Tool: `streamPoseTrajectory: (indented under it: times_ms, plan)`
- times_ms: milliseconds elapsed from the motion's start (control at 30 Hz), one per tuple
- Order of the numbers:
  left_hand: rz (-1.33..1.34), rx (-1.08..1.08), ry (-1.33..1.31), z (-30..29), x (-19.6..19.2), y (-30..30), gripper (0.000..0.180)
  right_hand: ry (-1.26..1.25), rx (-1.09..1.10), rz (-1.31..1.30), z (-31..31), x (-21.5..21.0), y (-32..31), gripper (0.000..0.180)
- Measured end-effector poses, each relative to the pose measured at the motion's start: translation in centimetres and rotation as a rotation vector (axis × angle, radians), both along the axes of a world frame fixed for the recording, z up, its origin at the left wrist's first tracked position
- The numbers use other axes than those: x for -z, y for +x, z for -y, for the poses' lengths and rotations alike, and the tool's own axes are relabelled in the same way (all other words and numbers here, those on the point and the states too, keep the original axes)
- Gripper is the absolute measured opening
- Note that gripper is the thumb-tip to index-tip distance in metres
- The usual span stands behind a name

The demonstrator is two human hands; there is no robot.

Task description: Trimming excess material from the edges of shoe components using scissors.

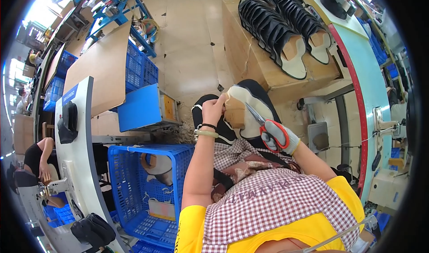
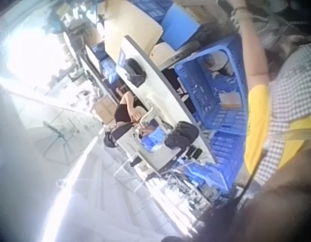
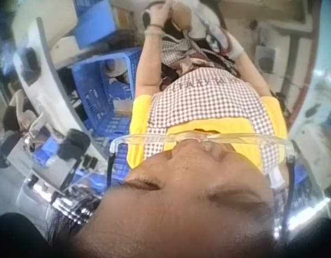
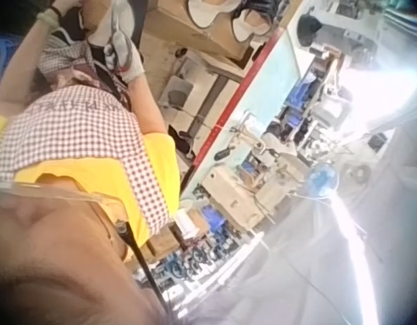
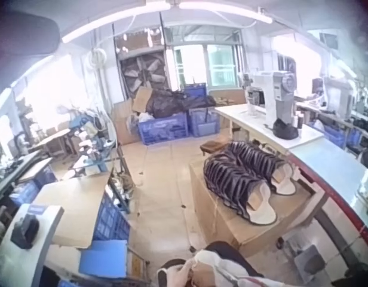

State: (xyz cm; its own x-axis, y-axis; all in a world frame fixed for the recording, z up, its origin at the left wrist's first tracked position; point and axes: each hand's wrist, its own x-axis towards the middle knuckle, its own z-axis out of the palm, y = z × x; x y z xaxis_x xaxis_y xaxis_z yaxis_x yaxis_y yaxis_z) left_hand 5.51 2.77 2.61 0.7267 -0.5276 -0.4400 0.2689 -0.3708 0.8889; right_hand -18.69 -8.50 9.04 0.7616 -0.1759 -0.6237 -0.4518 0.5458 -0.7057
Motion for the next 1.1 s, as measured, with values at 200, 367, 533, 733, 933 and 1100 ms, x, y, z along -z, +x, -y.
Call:
streamPoseTrajectory:
  times_ms: [200, 367, 533, 733, 933, 1100]
  plan:
    - [-0.242, 0.034, -0.085, 0.1, 0.4, 0.0, 0.035, -0.013, -0.015, 0.025, -0.6, 0.1, -0.2, 0.037]
    - [-0.314, -0.261, -0.416, -1.2, -0.9, -2.8, 0.027, 0.077, -0.009, 0.156, -0.8, -0.6, 0.0, 0.038]
    - [-0.278, -0.38, -0.663, -4.3, -1.6, -5.2, 0.028, 0.157, -0.194, 0.254, -1.9, -1.4, 2.7, 0.054]
    - [-0.326, -0.568, -0.759, -5.3, -1.6, -8.8, 0.03, 0.201, -0.324, 0.235, -2.2, -0.4, 4.1, 0.069]
    - [-0.283, -0.58, -0.762, -5.5, -2.0, -10.9, 0.029, 0.223, -0.36, 0.211, -2.4, -0.1, 4.2, 0.069]
    - [-0.055, -0.525, -0.684, -6.3, -0.5, -13.0, 0.026, 0.236, -0.311, 0.173, -3.7, -1.6, 2.8, 0.063]
